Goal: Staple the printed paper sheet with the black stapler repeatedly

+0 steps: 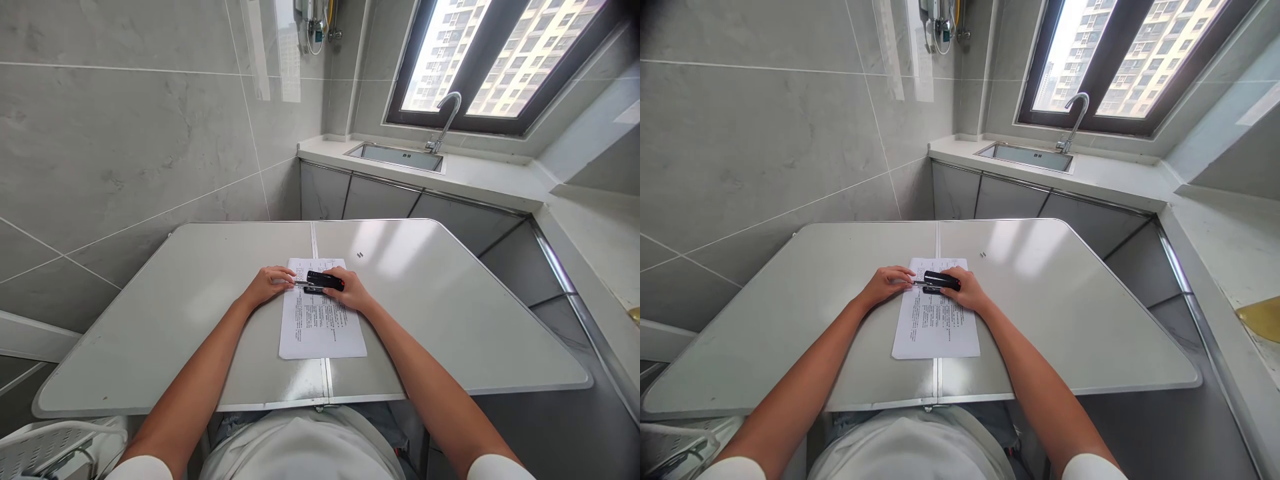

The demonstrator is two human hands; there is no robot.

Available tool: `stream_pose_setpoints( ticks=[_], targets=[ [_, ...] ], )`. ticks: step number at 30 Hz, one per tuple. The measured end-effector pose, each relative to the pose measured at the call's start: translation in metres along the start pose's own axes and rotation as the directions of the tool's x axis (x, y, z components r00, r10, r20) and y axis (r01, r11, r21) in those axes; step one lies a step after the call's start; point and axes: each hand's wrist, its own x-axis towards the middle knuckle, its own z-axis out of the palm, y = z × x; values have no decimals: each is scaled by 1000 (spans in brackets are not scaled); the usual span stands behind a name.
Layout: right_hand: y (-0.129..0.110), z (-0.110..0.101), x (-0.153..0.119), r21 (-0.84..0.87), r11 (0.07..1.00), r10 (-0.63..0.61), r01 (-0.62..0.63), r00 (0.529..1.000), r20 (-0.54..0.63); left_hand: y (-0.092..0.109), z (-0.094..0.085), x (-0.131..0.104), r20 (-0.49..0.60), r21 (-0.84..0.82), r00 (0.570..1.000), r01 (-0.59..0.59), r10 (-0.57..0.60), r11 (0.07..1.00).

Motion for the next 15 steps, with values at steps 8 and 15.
stream_pose_setpoints(
  ticks=[8,15],
  targets=[
    [1,-14,-2,208,974,87,-86,996,8,11,-4,0,93,-23,991,-98,100,995],
    [-4,-14,-3,326,936,135,-132,991,13,12,1,0,42,-9,989,-138,138,990]
  ],
)
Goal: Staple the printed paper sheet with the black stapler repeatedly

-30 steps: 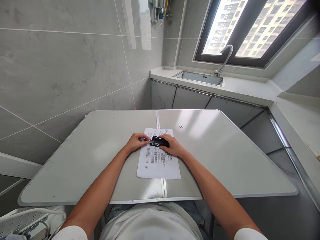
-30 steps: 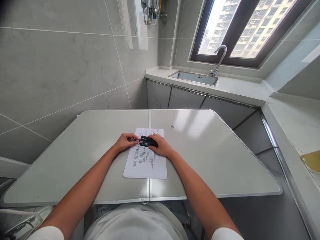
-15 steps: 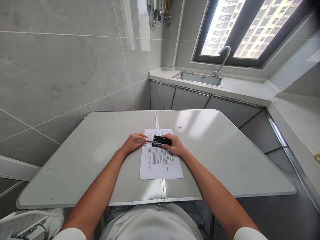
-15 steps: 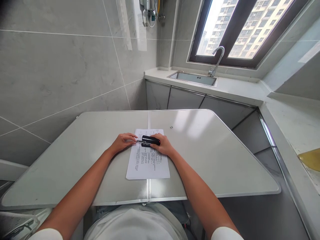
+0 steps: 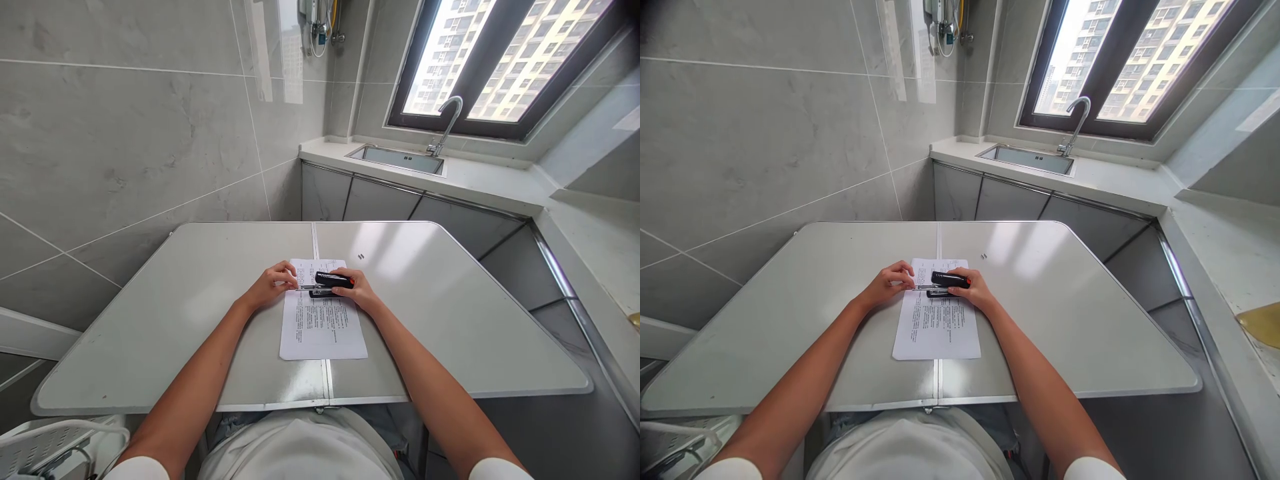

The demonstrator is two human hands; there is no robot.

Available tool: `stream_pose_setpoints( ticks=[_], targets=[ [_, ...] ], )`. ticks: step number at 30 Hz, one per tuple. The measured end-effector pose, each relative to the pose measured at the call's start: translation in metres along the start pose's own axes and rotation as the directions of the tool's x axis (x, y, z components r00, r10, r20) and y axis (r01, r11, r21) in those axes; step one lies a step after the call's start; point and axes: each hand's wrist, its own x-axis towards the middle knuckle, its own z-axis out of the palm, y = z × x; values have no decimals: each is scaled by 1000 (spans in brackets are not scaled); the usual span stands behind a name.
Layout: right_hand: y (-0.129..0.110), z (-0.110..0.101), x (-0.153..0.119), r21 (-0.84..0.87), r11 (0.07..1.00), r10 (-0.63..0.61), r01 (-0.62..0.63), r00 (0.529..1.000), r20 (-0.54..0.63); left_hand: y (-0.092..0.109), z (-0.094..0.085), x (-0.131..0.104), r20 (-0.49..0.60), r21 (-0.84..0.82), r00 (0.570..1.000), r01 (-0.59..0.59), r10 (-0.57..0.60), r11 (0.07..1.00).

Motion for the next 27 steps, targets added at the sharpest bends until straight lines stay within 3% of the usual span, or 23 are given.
stream_pose_setpoints(
  ticks=[8,27],
  targets=[
    [-3,11,2,1,1000,-23,23,995,95,8,13,3,44,31,998,-39,38,999],
    [-4,15,1,40,999,-31,28,997,75,10,21,6,-23,-3,994,-102,102,995]
  ],
)
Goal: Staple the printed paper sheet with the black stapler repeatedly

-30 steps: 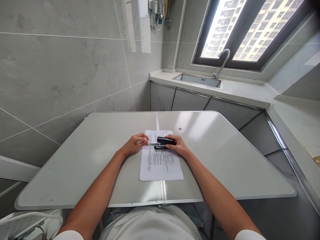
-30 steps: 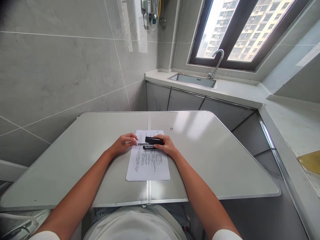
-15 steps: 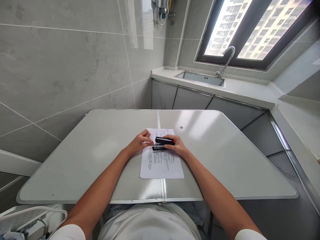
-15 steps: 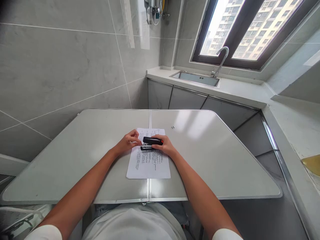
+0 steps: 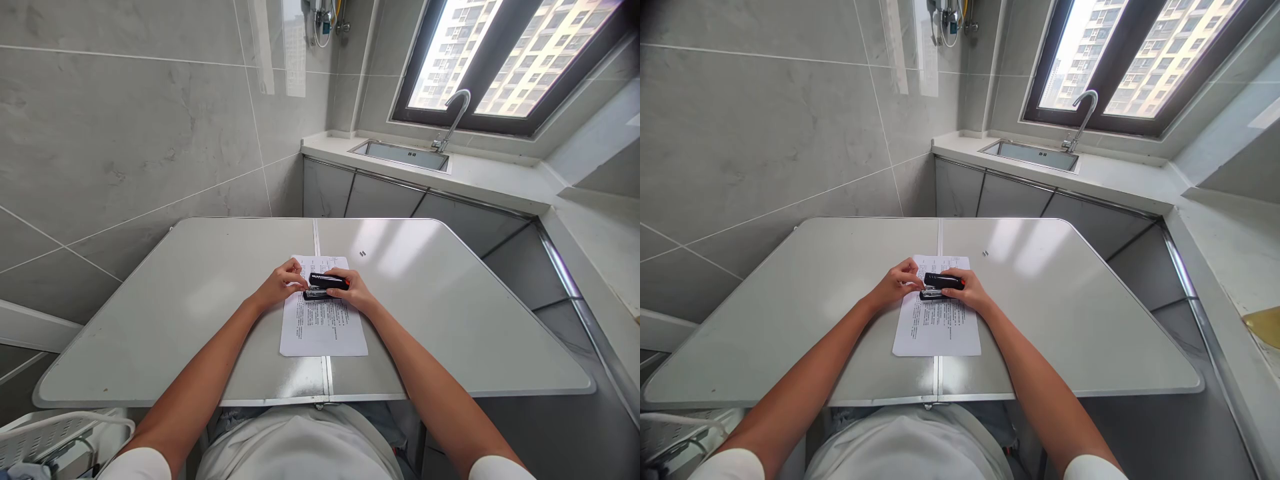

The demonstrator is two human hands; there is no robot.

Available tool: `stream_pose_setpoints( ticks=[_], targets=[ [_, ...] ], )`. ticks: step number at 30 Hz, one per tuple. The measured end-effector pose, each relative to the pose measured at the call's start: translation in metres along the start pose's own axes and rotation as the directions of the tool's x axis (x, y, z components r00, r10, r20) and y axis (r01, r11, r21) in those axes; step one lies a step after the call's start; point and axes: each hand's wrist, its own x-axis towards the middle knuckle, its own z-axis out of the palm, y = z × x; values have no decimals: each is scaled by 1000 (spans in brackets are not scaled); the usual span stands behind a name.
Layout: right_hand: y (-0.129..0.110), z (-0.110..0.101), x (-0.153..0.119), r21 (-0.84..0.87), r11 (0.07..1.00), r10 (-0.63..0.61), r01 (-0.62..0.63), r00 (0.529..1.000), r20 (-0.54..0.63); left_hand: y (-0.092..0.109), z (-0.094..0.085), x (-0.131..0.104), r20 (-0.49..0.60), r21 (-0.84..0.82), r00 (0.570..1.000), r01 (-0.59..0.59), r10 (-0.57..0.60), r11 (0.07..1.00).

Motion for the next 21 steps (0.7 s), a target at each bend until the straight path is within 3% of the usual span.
stream_pose_setpoints(
  ticks=[21],
  targets=[
    [0,2,0,1,999,-44,44,999,15,6,3,4,-89,18,995,56,-54,998]
  ],
)
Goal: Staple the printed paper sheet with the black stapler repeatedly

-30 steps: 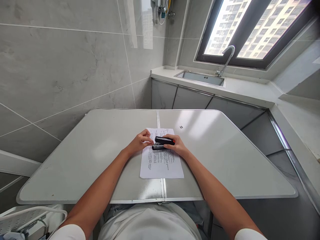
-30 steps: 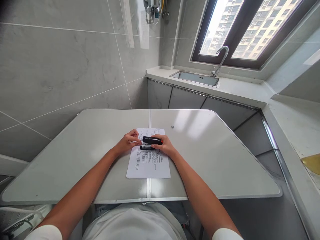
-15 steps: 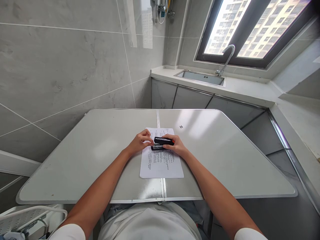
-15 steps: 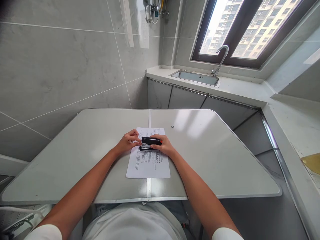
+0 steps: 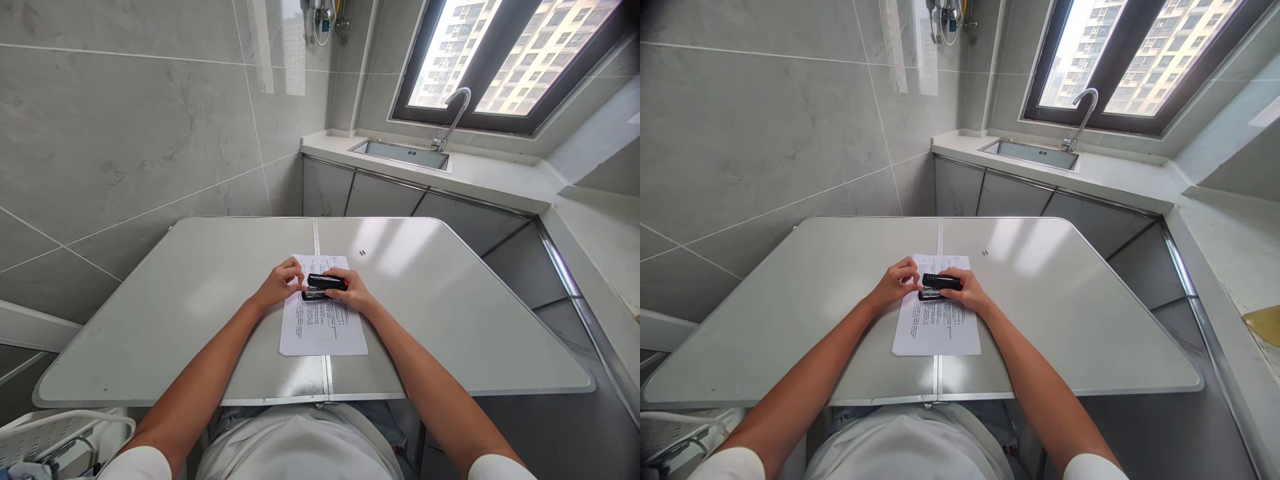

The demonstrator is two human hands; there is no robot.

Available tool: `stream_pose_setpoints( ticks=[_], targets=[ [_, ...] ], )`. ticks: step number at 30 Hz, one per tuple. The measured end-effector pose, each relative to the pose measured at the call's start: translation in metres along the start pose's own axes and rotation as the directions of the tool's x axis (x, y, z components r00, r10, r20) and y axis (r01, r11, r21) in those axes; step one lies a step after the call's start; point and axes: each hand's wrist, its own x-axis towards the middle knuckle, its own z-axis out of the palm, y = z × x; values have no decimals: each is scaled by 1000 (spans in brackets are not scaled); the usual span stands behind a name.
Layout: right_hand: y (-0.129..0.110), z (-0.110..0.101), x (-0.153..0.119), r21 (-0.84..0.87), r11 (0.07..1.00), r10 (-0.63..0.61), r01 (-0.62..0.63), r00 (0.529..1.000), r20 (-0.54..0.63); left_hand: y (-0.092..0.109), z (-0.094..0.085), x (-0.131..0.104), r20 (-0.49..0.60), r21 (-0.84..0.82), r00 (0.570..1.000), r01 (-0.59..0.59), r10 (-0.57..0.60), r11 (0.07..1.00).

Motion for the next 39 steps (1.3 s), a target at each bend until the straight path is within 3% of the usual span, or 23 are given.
stream_pose_setpoints(
  ticks=[8,15,17,19,21,24,26,29,31,35,39],
  targets=[
    [0,1,1,-26,999,-28,28,1000,8,-3,4,1,-20,-42,1000,-2,1,999],
    [-6,1,0,-168,985,-19,31,997,73,-4,3,-1,44,35,999,30,-32,999],
    [-7,-3,0,-186,982,-17,23,999,36,-5,3,0,2,72,998,59,-59,996],
    [-5,-13,1,-185,983,3,-20,996,-93,-5,7,2,-62,121,994,95,-88,988],
    [-1,-26,1,-205,974,26,-91,954,-300,-2,17,4,-83,197,990,128,-114,972],
    [10,-51,-1,-302,926,10,-226,814,-580,11,42,4,53,332,990,109,-134,937],
    [17,-64,-3,-356,881,-9,-312,741,-671,22,62,1,226,420,964,36,-143,907],
    [22,-75,-6,-393,832,-4,-392,703,-711,34,88,-6,416,490,887,-32,-201,871],
    [23,-76,-6,-418,809,1,-412,713,-701,37,96,-8,447,513,862,-29,-238,858],
    [24,-75,-6,-451,801,1,-393,755,-656,33,94,-9,398,548,867,39,-301,836],
    [21,-75,-6,-413,851,48,-324,832,-552,30,90,-7,377,552,869,65,-319,832]
  ],
)
